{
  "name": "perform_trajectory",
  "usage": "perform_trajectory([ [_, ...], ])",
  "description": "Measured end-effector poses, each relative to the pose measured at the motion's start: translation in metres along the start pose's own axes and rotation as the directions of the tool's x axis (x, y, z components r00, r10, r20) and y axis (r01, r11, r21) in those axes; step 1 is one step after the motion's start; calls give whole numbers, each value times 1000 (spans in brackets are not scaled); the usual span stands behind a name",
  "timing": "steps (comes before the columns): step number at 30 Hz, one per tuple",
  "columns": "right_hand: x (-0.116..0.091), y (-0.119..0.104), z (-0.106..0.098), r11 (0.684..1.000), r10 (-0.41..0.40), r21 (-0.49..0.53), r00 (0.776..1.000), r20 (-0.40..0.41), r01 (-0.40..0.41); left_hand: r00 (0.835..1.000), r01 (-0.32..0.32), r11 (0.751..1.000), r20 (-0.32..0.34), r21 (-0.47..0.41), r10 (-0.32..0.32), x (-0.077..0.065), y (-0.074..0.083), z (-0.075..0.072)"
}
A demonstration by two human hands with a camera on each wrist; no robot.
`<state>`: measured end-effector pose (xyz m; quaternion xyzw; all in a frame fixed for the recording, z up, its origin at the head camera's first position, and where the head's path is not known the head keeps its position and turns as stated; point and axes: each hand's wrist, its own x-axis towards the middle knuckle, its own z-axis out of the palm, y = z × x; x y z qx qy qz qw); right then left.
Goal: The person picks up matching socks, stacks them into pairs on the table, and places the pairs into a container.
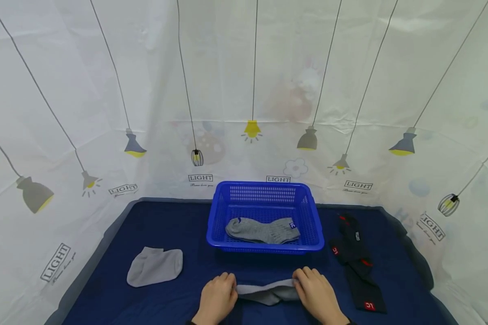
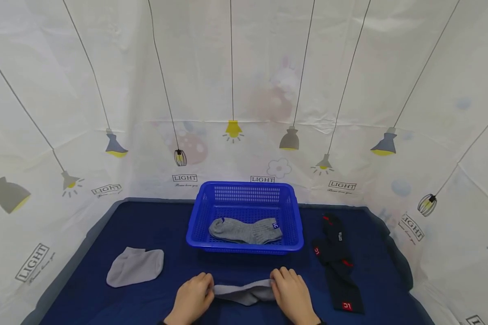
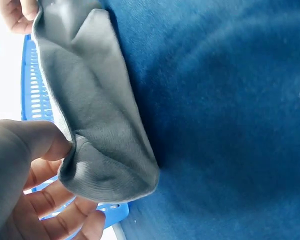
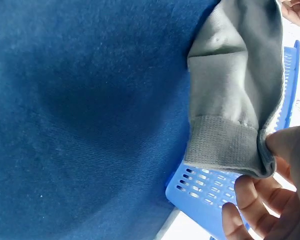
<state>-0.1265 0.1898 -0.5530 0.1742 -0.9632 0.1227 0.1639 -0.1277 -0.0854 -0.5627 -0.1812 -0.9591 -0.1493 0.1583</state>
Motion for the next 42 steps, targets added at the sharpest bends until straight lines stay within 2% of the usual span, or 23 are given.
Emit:
perform_trajectory([
  [5, 8, 4, 7, 1000, -15, -4, 999, -35, 14, 1000, 20, 1000, -18, 13, -19, 7, -3, 6],
  [13, 20, 10, 23, 1000, -7, -10, 999, -46, 6, 998, 46, 998, -42, 34, -44, 21, -9, 18],
  [21, 27, 15, 40, 1000, 26, 5, 996, -89, -26, 993, 59, 997, -109, 49, -53, 29, -14, 33],
  [33, 23, 19, 52, 998, 60, 29, 995, -74, -58, 986, 76, 995, -157, 64, -65, 26, -21, 42],
  [42, 14, 18, 42, 997, 76, 28, 996, -42, -75, 984, 100, 992, -158, 79, -86, 18, -19, 32],
])
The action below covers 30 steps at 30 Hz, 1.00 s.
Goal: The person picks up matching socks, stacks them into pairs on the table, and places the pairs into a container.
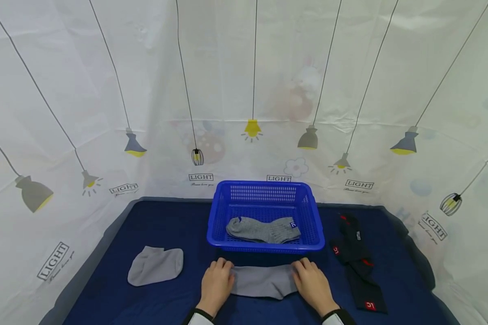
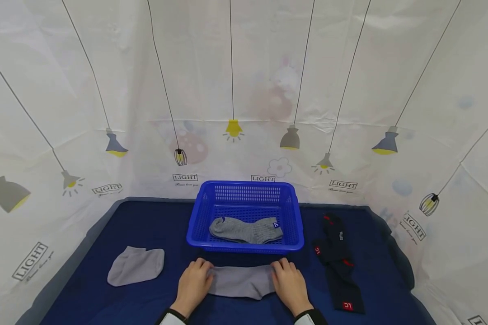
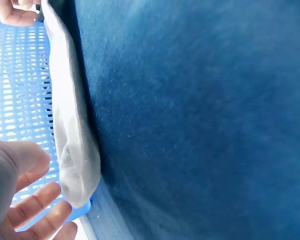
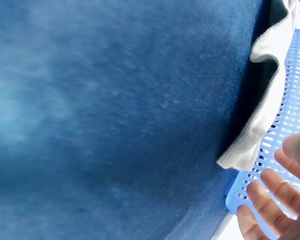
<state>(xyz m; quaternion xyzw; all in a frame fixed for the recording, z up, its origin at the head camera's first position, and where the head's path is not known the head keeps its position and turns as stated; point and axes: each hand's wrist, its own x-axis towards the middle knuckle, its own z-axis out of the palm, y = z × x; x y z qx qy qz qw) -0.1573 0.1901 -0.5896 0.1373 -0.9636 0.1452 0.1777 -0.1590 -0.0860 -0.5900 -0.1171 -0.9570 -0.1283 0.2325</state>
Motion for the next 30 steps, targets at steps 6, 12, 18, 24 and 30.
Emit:
perform_trajectory([
  [6, -11, -2, -3, 1000, 25, 3, 998, 63, -26, 999, -33, 999, -5, 7, 33, -13, 3, -5],
  [12, -19, -2, 3, 999, 45, 5, 991, 129, -46, 998, -11, 1000, 57, 3, 11, -21, 3, -2],
  [18, -20, -1, 9, 999, 42, 11, 991, 129, -44, 995, 21, 1000, 94, 3, -21, -21, 1, 4],
  [24, -19, 0, 14, 1000, 2, 4, 995, 103, -3, 996, 29, 1000, 84, 10, -29, -21, 1, 9],
  [30, -17, -1, 16, 998, -53, -35, 996, 72, 55, 997, 21, 999, 68, 37, -24, -19, 1, 10],
])
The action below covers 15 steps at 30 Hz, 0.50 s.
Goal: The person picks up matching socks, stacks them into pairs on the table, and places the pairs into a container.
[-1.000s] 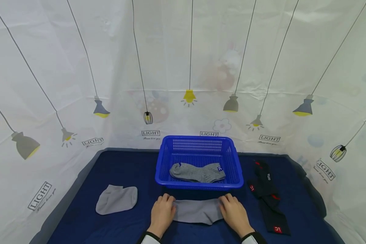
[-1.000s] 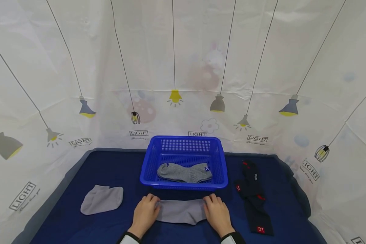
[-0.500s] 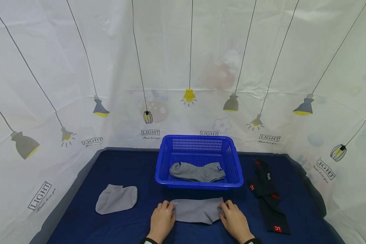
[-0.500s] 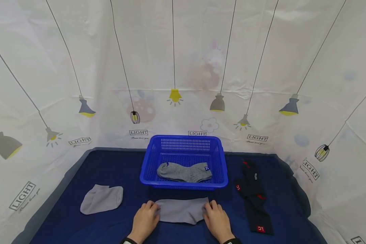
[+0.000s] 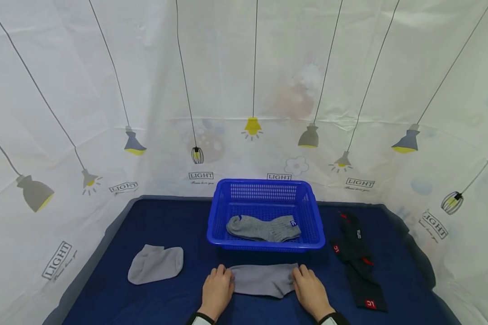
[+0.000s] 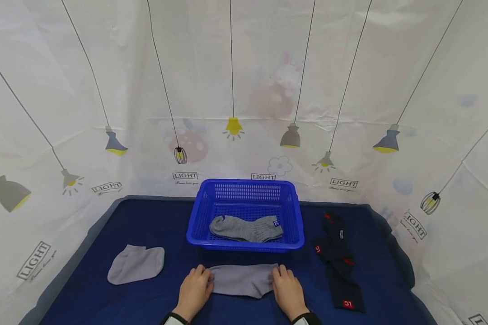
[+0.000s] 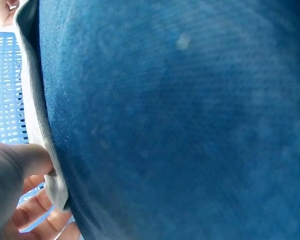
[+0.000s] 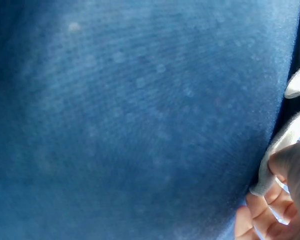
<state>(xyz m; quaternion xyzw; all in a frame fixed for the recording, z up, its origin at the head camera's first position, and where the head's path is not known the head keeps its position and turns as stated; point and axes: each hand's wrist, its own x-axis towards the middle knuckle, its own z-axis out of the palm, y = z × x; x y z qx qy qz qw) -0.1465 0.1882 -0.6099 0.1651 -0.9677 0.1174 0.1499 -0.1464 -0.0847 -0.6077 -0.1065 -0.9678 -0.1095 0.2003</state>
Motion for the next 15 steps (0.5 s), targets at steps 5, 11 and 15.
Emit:
perform_trajectory([
  [5, -2, -2, -6, 1000, -24, -15, 1000, 1, 24, 1000, -18, 1000, 1, 18, 18, 0, 0, -3],
  [11, -10, -4, -19, 1000, -16, 13, 997, 70, 15, 998, -39, 999, 56, 0, 39, -6, 0, -15],
  [15, -15, -5, -23, 1000, -10, 14, 995, 103, 9, 996, -64, 998, 61, -20, 65, -9, -1, -20],
])
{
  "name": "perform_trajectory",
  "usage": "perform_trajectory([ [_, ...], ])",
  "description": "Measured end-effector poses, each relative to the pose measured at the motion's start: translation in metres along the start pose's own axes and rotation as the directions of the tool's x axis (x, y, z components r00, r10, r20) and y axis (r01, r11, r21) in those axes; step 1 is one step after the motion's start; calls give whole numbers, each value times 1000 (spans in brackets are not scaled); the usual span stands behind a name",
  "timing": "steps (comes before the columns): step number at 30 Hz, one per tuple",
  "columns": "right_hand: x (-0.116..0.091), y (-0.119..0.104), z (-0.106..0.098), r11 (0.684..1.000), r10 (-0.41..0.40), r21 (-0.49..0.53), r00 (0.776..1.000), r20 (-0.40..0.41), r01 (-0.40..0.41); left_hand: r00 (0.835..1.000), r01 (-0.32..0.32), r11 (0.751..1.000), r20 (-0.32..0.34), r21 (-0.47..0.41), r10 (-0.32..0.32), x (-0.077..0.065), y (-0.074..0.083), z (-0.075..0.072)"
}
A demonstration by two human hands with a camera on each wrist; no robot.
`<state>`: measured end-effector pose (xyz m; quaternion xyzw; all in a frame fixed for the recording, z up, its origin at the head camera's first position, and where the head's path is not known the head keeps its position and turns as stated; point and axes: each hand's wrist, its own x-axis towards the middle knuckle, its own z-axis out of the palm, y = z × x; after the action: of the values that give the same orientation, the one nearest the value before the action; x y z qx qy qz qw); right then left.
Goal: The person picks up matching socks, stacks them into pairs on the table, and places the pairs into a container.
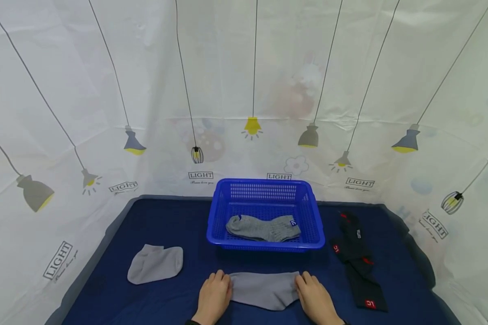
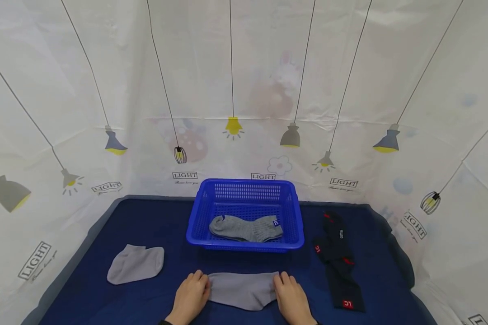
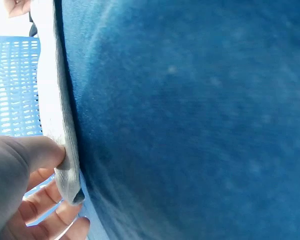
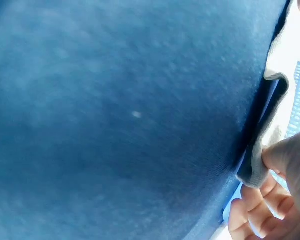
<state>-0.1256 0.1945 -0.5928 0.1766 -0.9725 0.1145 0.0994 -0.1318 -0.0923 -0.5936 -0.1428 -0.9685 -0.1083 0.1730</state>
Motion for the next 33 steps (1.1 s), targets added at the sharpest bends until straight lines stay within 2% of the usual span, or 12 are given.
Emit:
perform_trajectory([
  [3, -1, 0, 0, 1000, -3, 7, 1000, 19, 3, 1000, -11, 1000, -4, -3, 11, -1, -1, 0],
  [10, 0, 4, 7, 1000, -13, -8, 1000, 17, 13, 1000, 8, 1000, 9, -10, -8, -1, -3, 5],
  [17, -1, 6, 9, 1000, 1, -7, 1000, 19, -1, 999, -1, 1000, -34, -21, 1, -4, -6, 11],
  [21, -1, 4, 8, 1000, 2, -5, 1000, 13, -2, 999, -4, 1000, -35, -10, 4, -4, -7, 13],
  [27, -1, 2, 3, 999, 41, 13, 999, 16, -41, 1000, -1, 999, -2, -50, 1, -3, -11, 5],
  [33, -3, -3, 2, 993, 88, 74, 996, 25, -89, 996, 49, 998, -72, -49, -53, -2, -26, -2],
])
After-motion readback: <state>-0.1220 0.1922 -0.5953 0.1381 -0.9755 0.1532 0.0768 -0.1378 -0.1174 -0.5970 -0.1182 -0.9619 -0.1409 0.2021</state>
